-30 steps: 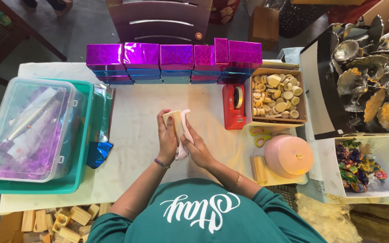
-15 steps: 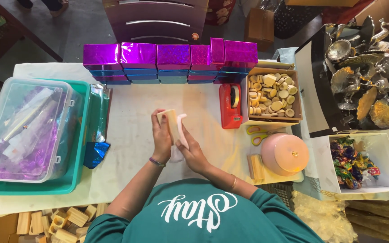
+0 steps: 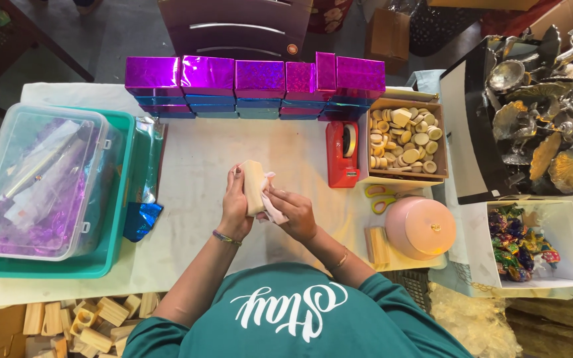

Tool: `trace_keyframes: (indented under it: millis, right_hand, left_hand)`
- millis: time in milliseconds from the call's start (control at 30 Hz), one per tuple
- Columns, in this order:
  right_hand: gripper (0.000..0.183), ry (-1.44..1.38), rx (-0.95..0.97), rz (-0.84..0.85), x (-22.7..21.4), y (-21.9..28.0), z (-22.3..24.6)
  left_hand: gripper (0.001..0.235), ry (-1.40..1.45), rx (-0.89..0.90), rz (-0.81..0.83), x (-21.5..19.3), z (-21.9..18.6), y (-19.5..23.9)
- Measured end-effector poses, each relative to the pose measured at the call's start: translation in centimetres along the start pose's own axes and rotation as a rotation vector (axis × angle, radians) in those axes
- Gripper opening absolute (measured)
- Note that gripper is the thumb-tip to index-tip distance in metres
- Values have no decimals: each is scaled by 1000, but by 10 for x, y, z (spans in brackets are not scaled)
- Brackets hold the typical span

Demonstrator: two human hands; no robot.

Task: The person picks up a small wooden block from a box and wipes it thoroughly with a white cloth. They rotate the block to clean all sides and edges before placing it on the table.

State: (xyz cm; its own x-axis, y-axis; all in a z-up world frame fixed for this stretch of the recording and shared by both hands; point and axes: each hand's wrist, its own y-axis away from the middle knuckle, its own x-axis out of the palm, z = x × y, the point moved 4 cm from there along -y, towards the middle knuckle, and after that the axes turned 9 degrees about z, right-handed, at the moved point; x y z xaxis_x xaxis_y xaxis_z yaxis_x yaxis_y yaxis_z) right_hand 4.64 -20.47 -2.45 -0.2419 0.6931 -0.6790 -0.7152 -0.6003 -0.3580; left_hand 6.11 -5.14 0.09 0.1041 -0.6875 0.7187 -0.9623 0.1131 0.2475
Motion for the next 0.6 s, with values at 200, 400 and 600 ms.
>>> trace_keyframes:
  millis: [200,400,600]
  right_hand:
    - [79,113,-103,-42,-54,-50,73]
    - [80,30,-71,-20,1,-3,24]
    - [75,58,-126,-35,-48,-39,76]
  left_hand:
    - [34,27,22,-20,-20,20,0]
    - [35,4,-33,-37,-4,9,18]
    - [36,-9,-73,66,-16,28,18]
